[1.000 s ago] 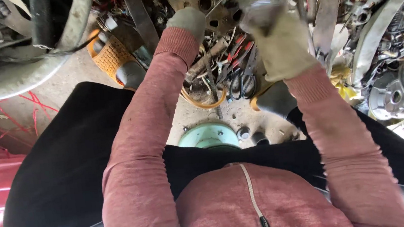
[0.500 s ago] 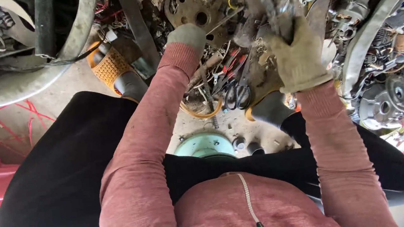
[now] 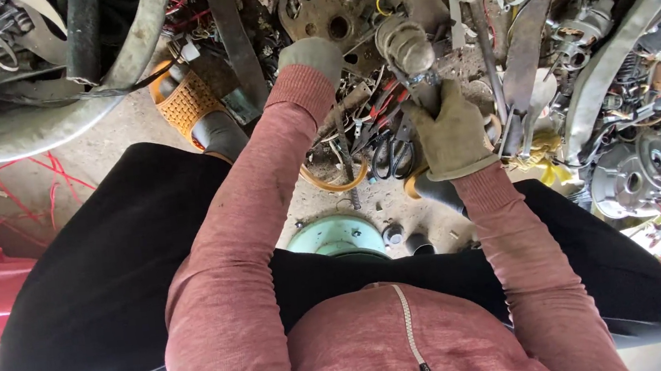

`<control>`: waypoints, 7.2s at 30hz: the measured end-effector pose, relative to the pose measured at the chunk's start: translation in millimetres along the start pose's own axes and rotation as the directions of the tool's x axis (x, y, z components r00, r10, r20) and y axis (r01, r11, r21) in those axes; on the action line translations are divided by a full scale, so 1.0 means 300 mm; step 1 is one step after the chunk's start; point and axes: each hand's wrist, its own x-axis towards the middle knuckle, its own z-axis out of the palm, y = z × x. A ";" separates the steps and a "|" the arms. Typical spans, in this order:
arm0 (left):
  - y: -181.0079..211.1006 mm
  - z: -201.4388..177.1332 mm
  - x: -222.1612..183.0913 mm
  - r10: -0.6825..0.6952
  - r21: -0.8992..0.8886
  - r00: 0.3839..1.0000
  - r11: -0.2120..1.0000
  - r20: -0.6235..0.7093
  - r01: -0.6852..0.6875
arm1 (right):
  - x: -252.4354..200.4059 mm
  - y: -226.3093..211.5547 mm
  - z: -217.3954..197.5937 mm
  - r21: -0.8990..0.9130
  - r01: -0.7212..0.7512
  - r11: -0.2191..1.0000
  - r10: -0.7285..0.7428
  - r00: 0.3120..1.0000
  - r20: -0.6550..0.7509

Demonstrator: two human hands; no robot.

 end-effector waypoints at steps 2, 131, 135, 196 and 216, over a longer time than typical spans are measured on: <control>0.004 0.004 0.010 0.023 0.063 0.999 0.998 0.040 -0.025 | 0.004 -0.005 0.007 0.093 -0.047 0.994 0.048 0.999 -0.002; 0.382 -0.321 -1.298 0.543 0.434 0.410 0.837 -0.733 -0.332 | -0.443 -0.241 -0.520 0.418 0.550 -0.723 -0.169 0.445 -0.879; 0.439 -0.294 -1.299 0.530 0.450 0.369 0.847 -0.763 -0.285 | -0.403 -0.251 -0.524 0.450 0.517 -0.729 -0.184 0.485 -0.855; 0.271 -0.038 -0.584 0.052 -0.338 0.375 0.334 -0.926 -0.880 | -0.263 -0.267 -0.266 0.754 0.553 -0.354 -0.075 0.787 -0.613; 0.157 -0.070 -0.848 -0.151 -0.608 0.851 -0.638 -0.503 -0.473 | -0.014 0.495 0.658 -0.363 -0.012 0.932 0.165 0.903 0.396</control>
